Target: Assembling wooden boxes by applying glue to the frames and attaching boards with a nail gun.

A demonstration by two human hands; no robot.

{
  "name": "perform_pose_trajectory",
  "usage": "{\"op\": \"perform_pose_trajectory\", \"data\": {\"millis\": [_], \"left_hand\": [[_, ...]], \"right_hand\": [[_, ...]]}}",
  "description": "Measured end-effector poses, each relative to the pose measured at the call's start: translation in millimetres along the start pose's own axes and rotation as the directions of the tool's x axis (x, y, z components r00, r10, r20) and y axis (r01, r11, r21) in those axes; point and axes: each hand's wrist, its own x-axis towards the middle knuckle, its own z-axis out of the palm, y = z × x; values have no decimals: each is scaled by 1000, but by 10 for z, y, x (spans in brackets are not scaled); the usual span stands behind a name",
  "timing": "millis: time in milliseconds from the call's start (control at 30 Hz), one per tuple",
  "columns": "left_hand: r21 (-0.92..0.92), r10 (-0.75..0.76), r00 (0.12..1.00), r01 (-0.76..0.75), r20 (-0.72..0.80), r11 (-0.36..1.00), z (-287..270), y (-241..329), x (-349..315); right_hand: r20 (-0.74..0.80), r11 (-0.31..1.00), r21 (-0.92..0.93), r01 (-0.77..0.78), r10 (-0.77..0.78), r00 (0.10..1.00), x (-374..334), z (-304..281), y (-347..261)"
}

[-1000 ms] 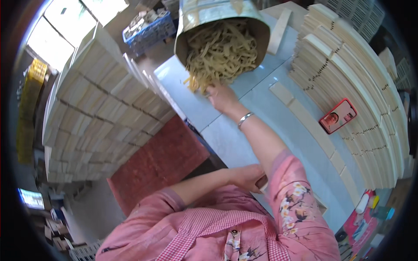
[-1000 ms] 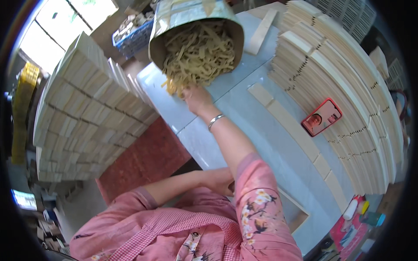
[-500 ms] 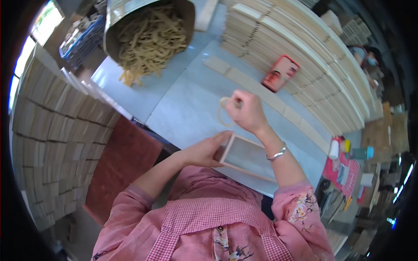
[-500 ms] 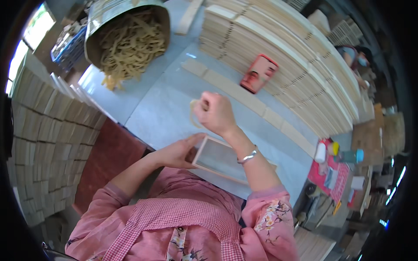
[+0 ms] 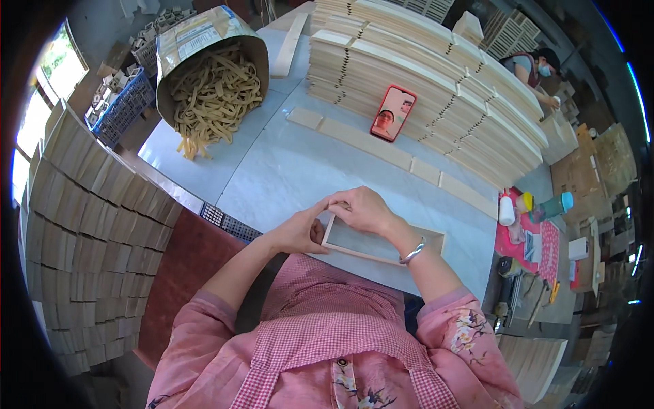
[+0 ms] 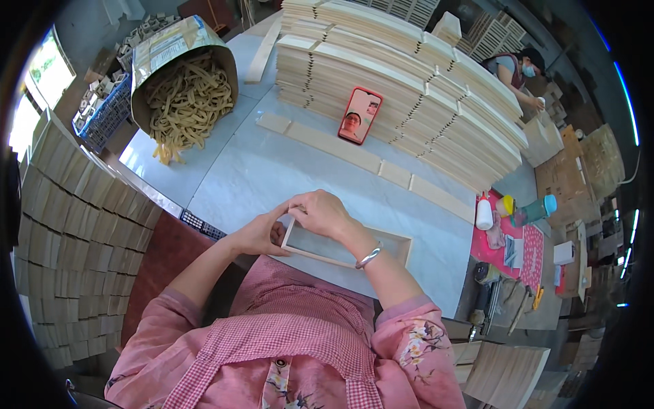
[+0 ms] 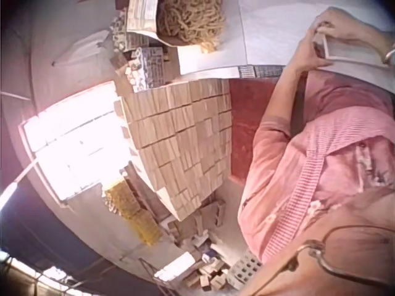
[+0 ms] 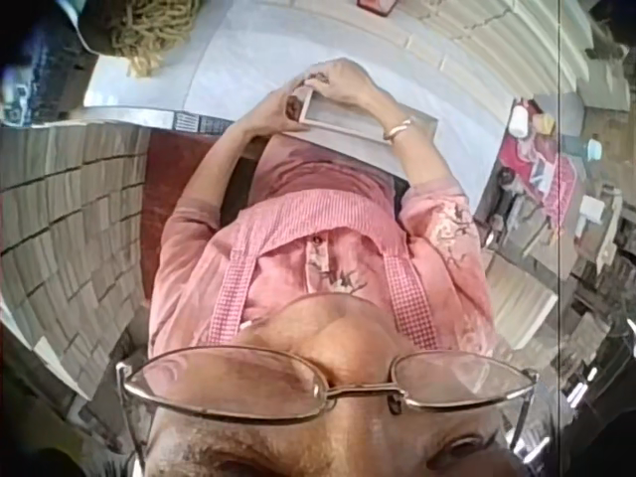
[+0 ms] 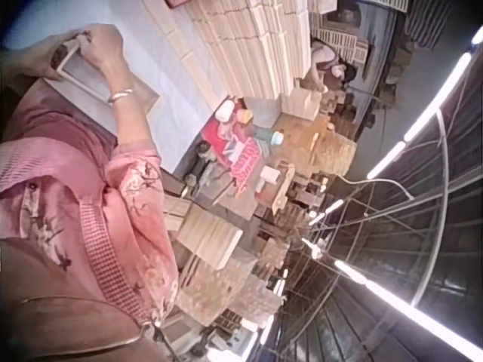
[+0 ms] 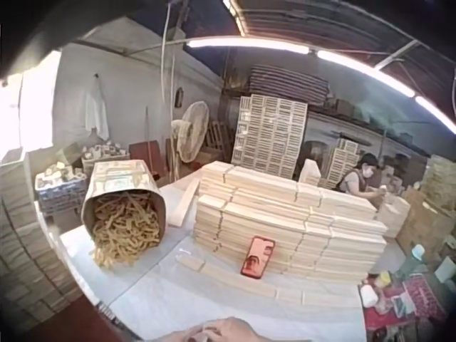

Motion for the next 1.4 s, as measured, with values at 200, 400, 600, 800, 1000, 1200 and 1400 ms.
{"op": "perform_pose_trajectory", "data": {"millis": [200,400,600,800,1000,1200,1400], "left_hand": [[262,-61,996,43,61,964,-32,18,12],[554,194,981,-153,-17,819,-1,-181,112],[573,195,981,-158,-4,804,-56,-75,210],[546,79,995,-37,-53,837,-41,-34,67],[547,31,999,-35,16,836,-47,-74,141],[622,69,998,-47,-12,781,8,-1,30],[395,36,994,7,-101,918,-5,-38,-126]], "right_hand": [[-68,991,-125,54,-63,996,-250,29,-153],[48,971,-224,-88,101,994,-808,432,-737],[-120,963,-167,-210,192,974,-1447,562,-468],[-568,854,-89,-512,379,731,-2717,-145,504],[-501,908,-1,-418,362,787,-2430,-462,1157],[-442,944,202,-261,326,836,-2424,-97,1306],[-629,966,100,-239,248,737,-2359,98,1200]]}}
